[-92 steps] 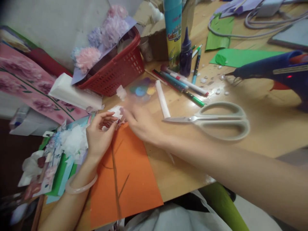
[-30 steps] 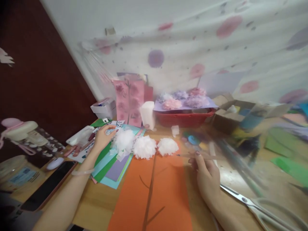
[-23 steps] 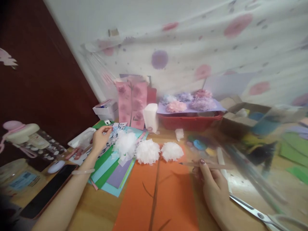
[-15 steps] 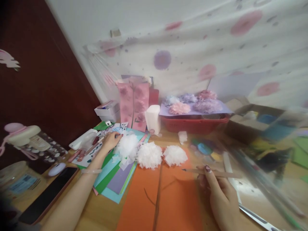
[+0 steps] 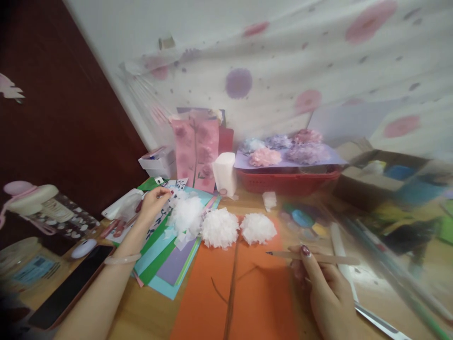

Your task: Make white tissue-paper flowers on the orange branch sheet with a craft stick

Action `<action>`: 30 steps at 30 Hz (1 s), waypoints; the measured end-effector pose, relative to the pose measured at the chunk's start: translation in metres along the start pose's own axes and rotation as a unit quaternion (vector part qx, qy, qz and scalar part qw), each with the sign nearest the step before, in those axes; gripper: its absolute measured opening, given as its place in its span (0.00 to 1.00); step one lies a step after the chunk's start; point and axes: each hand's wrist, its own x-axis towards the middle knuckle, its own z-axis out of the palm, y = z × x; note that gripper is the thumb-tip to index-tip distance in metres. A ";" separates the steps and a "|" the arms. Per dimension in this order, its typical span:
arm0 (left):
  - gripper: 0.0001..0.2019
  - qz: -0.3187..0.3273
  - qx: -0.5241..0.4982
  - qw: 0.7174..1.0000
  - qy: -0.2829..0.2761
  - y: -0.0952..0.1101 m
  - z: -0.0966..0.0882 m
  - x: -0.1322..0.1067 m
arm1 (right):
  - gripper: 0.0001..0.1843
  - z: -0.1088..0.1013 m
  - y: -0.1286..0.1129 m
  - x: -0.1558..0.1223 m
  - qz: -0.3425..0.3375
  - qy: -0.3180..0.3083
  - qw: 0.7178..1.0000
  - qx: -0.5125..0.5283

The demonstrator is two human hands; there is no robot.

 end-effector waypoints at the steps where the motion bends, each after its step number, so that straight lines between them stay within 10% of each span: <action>1: 0.08 0.008 -0.040 0.999 0.005 0.008 -0.001 -0.003 | 0.31 0.000 0.001 0.000 0.008 0.000 1.000 0.001; 8: 0.11 0.001 -0.237 0.957 -0.170 0.080 0.022 -0.078 | 0.31 0.004 -0.002 -0.006 0.028 -0.033 0.998 0.041; 14: 0.14 -0.090 -0.332 0.821 -0.456 0.101 0.061 -0.140 | 0.23 0.007 -0.011 -0.013 0.037 -0.055 0.991 0.120; 30: 0.10 -0.020 -0.200 0.816 -0.542 0.095 0.085 -0.166 | 0.18 0.006 -0.023 -0.029 0.062 -0.162 0.971 0.164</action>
